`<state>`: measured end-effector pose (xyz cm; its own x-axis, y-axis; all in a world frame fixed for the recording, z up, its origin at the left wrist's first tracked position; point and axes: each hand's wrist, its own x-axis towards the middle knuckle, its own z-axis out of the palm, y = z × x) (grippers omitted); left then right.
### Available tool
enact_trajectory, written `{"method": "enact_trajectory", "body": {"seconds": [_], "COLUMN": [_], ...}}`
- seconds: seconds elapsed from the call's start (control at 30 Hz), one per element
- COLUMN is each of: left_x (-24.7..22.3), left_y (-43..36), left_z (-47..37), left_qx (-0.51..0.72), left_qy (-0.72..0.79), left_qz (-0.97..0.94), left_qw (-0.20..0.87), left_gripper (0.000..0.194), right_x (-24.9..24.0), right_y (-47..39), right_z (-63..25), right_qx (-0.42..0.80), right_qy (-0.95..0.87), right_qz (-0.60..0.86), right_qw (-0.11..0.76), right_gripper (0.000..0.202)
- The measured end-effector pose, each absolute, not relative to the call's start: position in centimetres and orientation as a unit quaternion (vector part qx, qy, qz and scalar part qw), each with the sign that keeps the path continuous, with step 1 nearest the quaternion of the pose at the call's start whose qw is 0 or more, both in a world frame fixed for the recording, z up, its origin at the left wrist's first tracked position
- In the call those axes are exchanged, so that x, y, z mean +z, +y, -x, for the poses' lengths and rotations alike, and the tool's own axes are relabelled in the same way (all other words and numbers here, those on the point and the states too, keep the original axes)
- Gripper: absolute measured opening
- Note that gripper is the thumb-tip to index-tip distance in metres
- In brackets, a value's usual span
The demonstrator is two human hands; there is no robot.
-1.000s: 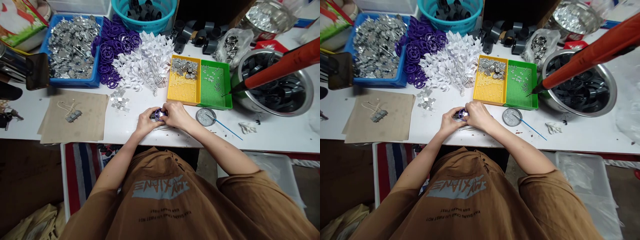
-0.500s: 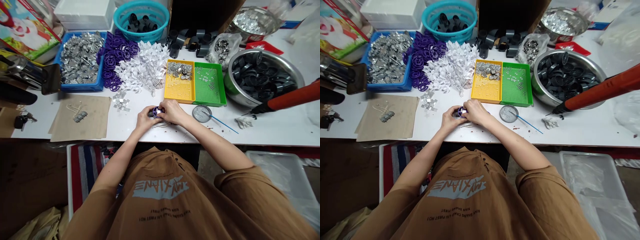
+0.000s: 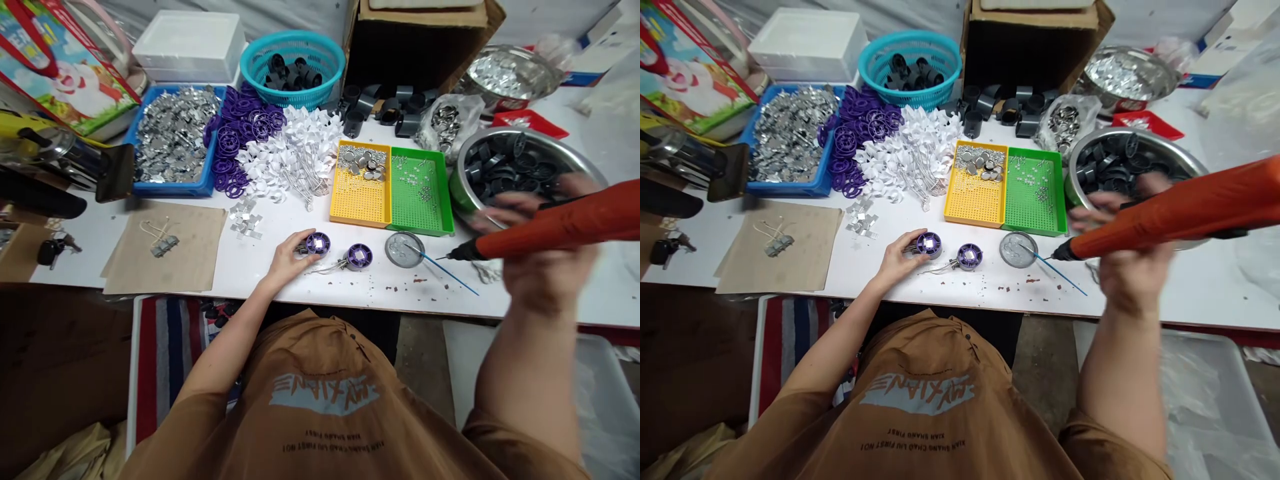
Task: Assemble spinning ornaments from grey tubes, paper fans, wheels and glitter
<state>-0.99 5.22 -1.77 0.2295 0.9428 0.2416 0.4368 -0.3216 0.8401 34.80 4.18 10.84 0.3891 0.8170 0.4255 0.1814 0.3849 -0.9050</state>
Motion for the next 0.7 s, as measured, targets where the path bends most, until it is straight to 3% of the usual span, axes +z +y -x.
{"method": "enact_trajectory", "body": {"seconds": [0.1,0.3,0.7], "left_x": [-1.8,-1.8,-2.0], "left_y": [5.1,5.8,7.0], "left_z": [1.2,2.2,2.9], "left_qx": [0.392,0.392,0.388], "left_qy": [0.484,0.45,0.413], "left_qz": [-0.701,-0.701,-0.724], "left_qw": [0.346,0.389,0.394], "left_gripper": [0.05,0.044,0.035], "right_x": [9.0,9.2,8.9], "right_y": [6.0,9.7,11.2], "right_z": [-31.9,-26.8,-23.6], "right_qx": [0.292,0.292,0.256], "right_qy": [-0.6,-0.631,-0.587], "right_qz": [0.418,0.311,0.427], "right_qw": [0.616,0.648,0.639], "right_gripper": [0.065,0.051,0.044]}}
